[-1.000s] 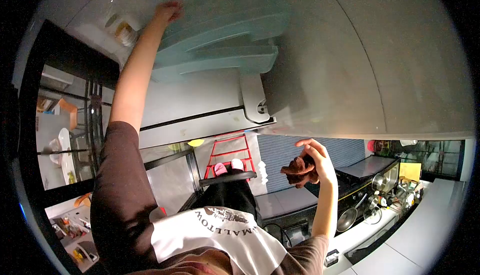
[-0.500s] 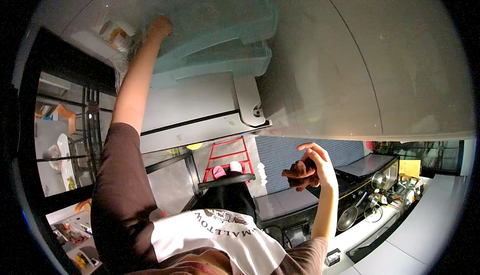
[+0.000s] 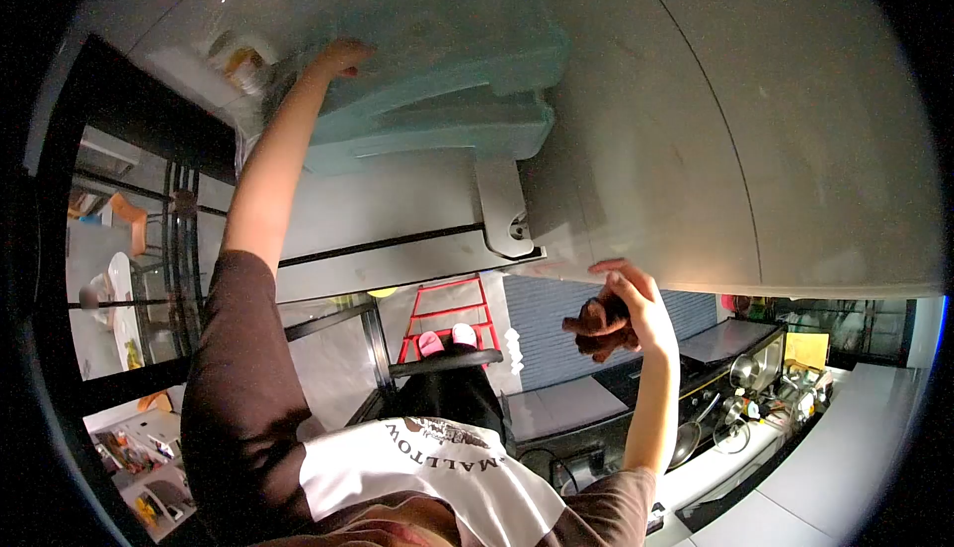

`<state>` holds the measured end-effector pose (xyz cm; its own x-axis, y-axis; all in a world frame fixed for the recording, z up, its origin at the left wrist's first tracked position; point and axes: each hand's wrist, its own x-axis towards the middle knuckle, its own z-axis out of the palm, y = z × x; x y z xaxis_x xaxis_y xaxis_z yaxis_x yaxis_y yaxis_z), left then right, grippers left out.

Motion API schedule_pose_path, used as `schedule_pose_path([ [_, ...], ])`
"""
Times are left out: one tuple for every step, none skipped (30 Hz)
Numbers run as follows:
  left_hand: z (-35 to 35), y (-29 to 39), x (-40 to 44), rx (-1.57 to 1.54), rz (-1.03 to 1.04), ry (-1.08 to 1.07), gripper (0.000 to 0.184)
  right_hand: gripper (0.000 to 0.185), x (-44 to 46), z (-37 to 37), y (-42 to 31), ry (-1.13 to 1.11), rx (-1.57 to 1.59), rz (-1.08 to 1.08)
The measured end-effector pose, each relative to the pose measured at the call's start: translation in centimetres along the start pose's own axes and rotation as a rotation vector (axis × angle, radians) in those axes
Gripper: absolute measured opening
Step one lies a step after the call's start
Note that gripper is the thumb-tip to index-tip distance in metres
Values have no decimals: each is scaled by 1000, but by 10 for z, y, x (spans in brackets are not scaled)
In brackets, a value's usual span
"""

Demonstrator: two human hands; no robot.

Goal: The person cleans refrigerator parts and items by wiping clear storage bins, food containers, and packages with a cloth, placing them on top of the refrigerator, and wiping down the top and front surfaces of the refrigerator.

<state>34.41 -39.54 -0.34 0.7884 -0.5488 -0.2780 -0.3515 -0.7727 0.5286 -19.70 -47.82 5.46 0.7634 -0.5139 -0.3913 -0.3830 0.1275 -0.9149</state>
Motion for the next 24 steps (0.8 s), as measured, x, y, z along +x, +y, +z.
schedule_pose_path([
  [-7,11,-21,-12,40,7,42,28,5,2,-13,12,-59,-4],
  [-16,16,-43,-25,76,13,43,31,15,3,-21,42,-98,-32],
  [-27,15,-58,-33,207,-37,43,35,27,4,-30,67,-139,-63],
  [-37,12,-74,-38,334,-89,44,41,37,7,-48,53,-172,-49],
  [-44,10,-88,-42,464,-141,45,46,49,8,-64,42,-204,-36],
  [-50,6,-102,47,502,-222,45,51,74,4,-67,113,-405,-150],
  [-55,1,-116,135,539,-307,45,56,99,1,-70,185,-604,-260],
  [-57,-5,-125,220,573,-393,45,60,120,3,-82,225,-649,-250],
  [-55,-11,-129,123,581,-395,45,64,141,5,-93,265,-695,-242],
  [-50,-20,-129,27,589,-395,45,65,159,7,-102,252,-631,-219],
  [-46,-28,-129,-70,597,-393,45,67,175,8,-109,239,-567,-197],
  [-42,-35,-126,-86,577,-403,45,65,192,8,-113,222,-502,-186],
  [-39,-39,-123,-102,558,-412,45,62,208,8,-114,207,-438,-174],
  [-37,-43,-119,-119,539,-421,45,59,219,6,-114,190,-375,-162],
  [-36,-43,-121,-120,538,-433,45,59,219,8,-117,163,-350,-164],
  [-36,-41,-121,-119,538,-445,45,58,218,10,-120,136,-325,-167],
  [-34,-40,-122,-118,539,-460,44,57,218,11,-121,111,-299,-167],
  [-32,-40,-121,-128,544,-463,43,57,221,9,-119,117,-314,-175],
  [-31,-40,-119,-138,549,-465,43,57,224,6,-117,122,-330,-185],
  [-30,-40,-118,-148,553,-466,42,57,227,5,-115,125,-344,-195],
  [-29,-40,-119,-184,533,-492,41,57,223,10,-119,141,-363,-158],
  [-27,-38,-118,-220,514,-520,40,57,215,15,-124,160,-381,-121],
  [-25,-36,-118,-256,497,-548,40,57,211,18,-128,181,-401,-83],
  [-23,-34,-120,-247,483,-519,40,57,212,16,-126,164,-375,-102],
])
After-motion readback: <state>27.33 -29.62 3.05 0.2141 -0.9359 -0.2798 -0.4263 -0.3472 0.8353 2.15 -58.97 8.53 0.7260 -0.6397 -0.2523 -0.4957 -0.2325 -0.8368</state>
